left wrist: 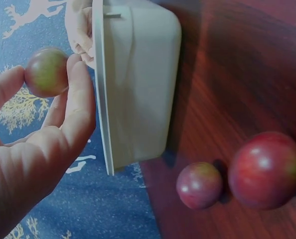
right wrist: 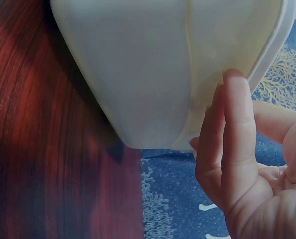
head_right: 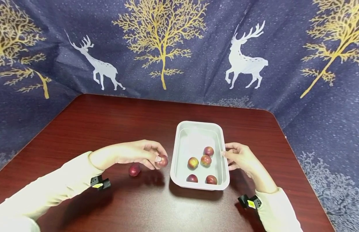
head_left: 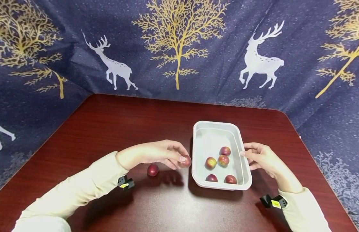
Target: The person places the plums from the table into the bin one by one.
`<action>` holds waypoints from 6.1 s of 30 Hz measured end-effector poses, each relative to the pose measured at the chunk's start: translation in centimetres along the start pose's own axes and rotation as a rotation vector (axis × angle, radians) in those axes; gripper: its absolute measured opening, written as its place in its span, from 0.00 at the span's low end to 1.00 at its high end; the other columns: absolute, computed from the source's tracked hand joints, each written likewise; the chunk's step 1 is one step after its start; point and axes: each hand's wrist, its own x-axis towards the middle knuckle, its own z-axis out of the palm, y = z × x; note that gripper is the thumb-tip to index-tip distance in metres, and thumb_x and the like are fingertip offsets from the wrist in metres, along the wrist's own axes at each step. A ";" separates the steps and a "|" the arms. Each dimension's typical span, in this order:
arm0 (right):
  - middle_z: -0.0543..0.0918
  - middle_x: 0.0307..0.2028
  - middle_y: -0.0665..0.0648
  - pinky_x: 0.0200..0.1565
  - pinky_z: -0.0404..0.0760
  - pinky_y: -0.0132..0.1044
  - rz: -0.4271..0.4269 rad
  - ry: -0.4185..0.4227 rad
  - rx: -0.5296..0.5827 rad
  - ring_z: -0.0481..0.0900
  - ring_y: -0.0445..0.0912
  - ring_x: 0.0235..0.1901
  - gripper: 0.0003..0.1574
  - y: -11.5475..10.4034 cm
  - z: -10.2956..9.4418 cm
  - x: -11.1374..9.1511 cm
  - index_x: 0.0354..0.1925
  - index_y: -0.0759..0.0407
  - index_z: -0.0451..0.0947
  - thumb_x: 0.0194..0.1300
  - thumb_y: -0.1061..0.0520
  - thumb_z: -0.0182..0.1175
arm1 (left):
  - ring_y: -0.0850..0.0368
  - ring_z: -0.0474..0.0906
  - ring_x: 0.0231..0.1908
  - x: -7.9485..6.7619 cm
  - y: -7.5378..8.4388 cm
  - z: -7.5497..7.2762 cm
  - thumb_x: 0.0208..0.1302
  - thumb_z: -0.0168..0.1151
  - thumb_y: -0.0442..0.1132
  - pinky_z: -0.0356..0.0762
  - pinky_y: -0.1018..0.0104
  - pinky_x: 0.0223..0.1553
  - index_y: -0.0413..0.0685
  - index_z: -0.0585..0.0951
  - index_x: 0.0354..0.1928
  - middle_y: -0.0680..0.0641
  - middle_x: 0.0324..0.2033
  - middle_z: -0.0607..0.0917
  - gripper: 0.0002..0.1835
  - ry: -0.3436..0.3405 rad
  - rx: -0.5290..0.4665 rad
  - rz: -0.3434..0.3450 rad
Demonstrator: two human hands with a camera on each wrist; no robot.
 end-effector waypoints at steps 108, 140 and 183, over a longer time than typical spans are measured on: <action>0.83 0.30 0.53 0.30 0.85 0.40 0.034 -0.007 0.006 0.83 0.42 0.27 0.33 0.0 0.1 -0.2 0.60 0.82 0.58 0.66 0.62 0.55 | 0.55 0.79 0.32 2.5 -1.8 -5.2 0.60 0.62 0.34 0.74 0.71 0.30 0.31 0.73 0.48 0.40 0.37 0.83 0.17 0.309 0.528 0.056; 0.83 0.30 0.53 0.30 0.85 0.41 0.014 -0.001 0.011 0.83 0.42 0.26 0.32 -0.2 0.0 0.1 0.60 0.82 0.58 0.66 0.62 0.55 | 0.58 0.79 0.37 3.0 -3.4 -4.9 0.52 0.69 0.37 0.75 0.72 0.35 0.35 0.76 0.46 0.42 0.36 0.85 0.20 0.248 0.640 -0.031; 0.81 0.30 0.51 0.29 0.84 0.39 0.005 0.022 0.021 0.81 0.40 0.25 0.32 0.2 0.4 -0.1 0.60 0.82 0.58 0.66 0.62 0.54 | 0.59 0.82 0.37 2.6 -1.6 -4.8 0.57 0.67 0.36 0.81 0.60 0.46 0.35 0.73 0.55 0.44 0.38 0.80 0.25 0.195 0.263 -0.075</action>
